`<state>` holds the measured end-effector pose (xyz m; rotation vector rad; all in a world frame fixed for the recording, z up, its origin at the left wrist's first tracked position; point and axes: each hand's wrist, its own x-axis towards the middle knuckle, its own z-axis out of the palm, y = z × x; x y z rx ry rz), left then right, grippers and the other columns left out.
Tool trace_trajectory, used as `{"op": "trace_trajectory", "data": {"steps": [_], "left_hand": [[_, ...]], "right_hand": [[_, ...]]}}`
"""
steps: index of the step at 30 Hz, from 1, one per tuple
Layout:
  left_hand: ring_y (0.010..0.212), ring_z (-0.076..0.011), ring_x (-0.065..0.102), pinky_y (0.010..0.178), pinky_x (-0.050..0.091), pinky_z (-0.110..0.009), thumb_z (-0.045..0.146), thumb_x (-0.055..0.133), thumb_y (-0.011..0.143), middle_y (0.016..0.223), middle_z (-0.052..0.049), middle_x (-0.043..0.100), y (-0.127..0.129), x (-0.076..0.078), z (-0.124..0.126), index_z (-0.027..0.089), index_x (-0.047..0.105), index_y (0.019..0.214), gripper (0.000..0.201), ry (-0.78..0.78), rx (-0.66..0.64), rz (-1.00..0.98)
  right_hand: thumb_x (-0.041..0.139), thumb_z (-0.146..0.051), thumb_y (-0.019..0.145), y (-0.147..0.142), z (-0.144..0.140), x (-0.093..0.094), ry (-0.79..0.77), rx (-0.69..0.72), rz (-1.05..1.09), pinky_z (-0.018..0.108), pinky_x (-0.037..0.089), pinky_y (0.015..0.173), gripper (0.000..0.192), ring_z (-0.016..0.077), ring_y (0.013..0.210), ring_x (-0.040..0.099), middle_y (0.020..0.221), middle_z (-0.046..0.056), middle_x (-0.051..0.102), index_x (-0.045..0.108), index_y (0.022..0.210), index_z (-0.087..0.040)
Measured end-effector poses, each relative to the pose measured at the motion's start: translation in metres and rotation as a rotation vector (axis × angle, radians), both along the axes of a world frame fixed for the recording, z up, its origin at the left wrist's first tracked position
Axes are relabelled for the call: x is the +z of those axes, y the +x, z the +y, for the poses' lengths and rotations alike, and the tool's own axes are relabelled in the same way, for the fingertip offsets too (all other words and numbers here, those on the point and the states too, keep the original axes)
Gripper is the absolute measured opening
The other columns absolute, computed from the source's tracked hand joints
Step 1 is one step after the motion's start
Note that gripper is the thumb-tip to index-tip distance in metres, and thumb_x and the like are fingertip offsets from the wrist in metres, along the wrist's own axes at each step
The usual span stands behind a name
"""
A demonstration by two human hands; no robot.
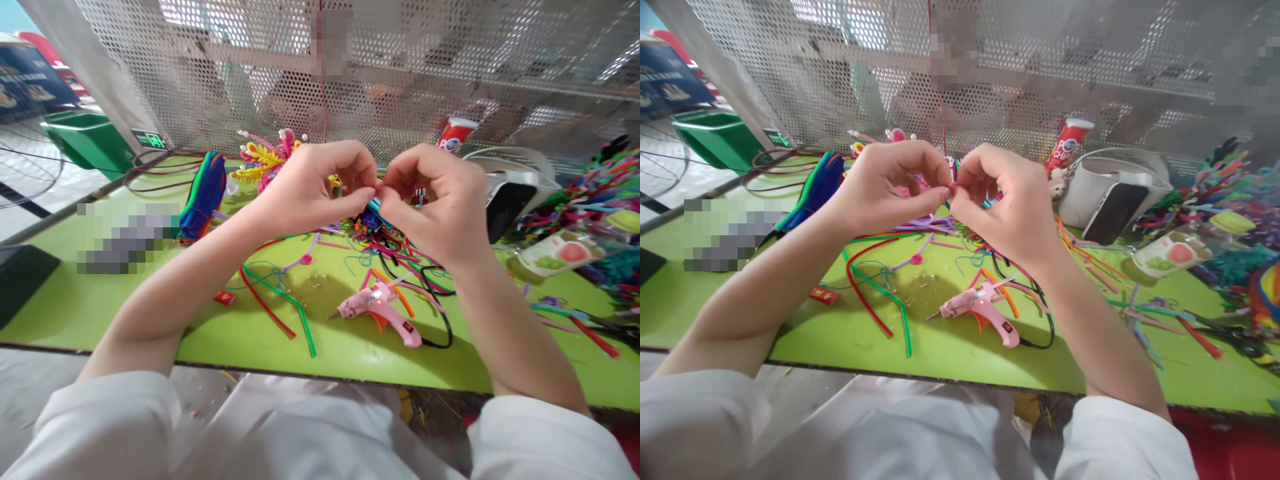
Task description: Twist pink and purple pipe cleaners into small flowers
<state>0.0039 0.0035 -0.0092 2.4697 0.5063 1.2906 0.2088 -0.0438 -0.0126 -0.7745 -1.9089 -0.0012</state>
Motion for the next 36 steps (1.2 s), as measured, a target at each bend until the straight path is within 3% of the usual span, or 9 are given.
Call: {"op": "trace_trajectory", "data": {"steps": [8, 19, 22, 25, 29, 32, 36], "left_hand": [[0.068, -0.0113, 0.059, 0.06, 0.053, -0.026, 0.023, 0.068, 0.079, 0.072, -0.002, 0.063, 0.012, -0.006, -0.011, 0.02, 0.06, 0.075, 0.009, -0.011, 0.046, -0.097], [0.076, -0.0142, 0.066, 0.066, 0.059, -0.031, 0.03, 0.062, 0.088, 0.079, -0.003, 0.067, 0.013, -0.006, -0.018, 0.022, 0.06, 0.081, 0.011, -0.033, 0.112, -0.063], [0.079, -0.0136, 0.07, 0.067, 0.061, -0.029, 0.035, 0.06, 0.094, 0.082, -0.003, 0.068, 0.016, -0.008, -0.012, 0.022, 0.06, 0.086, 0.016, -0.097, 0.112, -0.102], [0.075, -0.0121, 0.073, 0.057, 0.058, -0.023, 0.039, 0.055, 0.099, 0.085, -0.002, 0.069, 0.017, -0.01, -0.003, 0.022, 0.059, 0.094, 0.018, -0.215, 0.105, -0.194], [0.067, -0.0096, 0.072, 0.046, 0.05, -0.017, 0.043, 0.049, 0.104, 0.086, 0.001, 0.07, 0.017, -0.012, 0.002, 0.023, 0.055, 0.1, 0.021, -0.331, 0.02, -0.254], [0.075, -0.0122, 0.076, 0.046, 0.051, -0.018, 0.051, 0.046, 0.105, 0.089, 0.0, 0.071, 0.018, -0.01, -0.003, 0.024, 0.055, 0.101, 0.029, -0.377, -0.05, -0.233], [0.08, -0.0135, 0.074, 0.044, 0.049, -0.02, 0.046, 0.06, 0.099, 0.1, -0.001, 0.074, 0.013, -0.003, -0.005, 0.025, 0.059, 0.098, 0.022, -0.565, -0.183, -0.227]], "right_hand": [[0.065, -0.013, 0.082, -0.005, -0.009, 0.005, -0.01, 0.021, -0.09, 0.034, 0.047, 0.061, 0.015, 0.0139, 0.066, 0.056, 0.076, -0.002, 0.063, 0.056, 0.082, -0.024], [0.067, -0.021, 0.082, -0.006, -0.015, 0.005, -0.002, -0.085, -0.099, 0.043, 0.054, 0.069, 0.015, 0.0198, 0.069, 0.058, 0.077, 0.0, 0.064, 0.053, 0.081, -0.029], [0.067, -0.028, 0.088, -0.003, -0.008, 0.005, 0.015, -0.115, -0.06, 0.042, 0.053, 0.068, 0.011, 0.0193, 0.069, 0.056, 0.08, 0.001, 0.064, 0.056, 0.085, -0.029], [0.065, -0.038, 0.095, 0.002, 0.001, 0.005, 0.068, -0.116, 0.083, 0.036, 0.048, 0.061, 0.013, 0.0163, 0.066, 0.053, 0.081, 0.001, 0.061, 0.058, 0.09, -0.028], [0.062, -0.041, 0.1, 0.002, 0.003, 0.004, 0.004, -0.049, 0.103, 0.031, 0.041, 0.056, 0.019, 0.0123, 0.059, 0.053, 0.075, -0.001, 0.06, 0.061, 0.09, -0.025], [0.055, -0.05, 0.103, -0.003, 0.0, 0.002, -0.117, -0.035, 0.045, 0.03, 0.043, 0.056, 0.027, 0.0132, 0.063, 0.055, 0.078, -0.001, 0.061, 0.064, 0.095, -0.026], [0.055, -0.056, 0.103, -0.005, -0.003, 0.004, -0.161, -0.002, 0.067, 0.029, 0.044, 0.057, 0.035, 0.0131, 0.064, 0.051, 0.074, -0.001, 0.057, 0.062, 0.088, -0.025]]}}
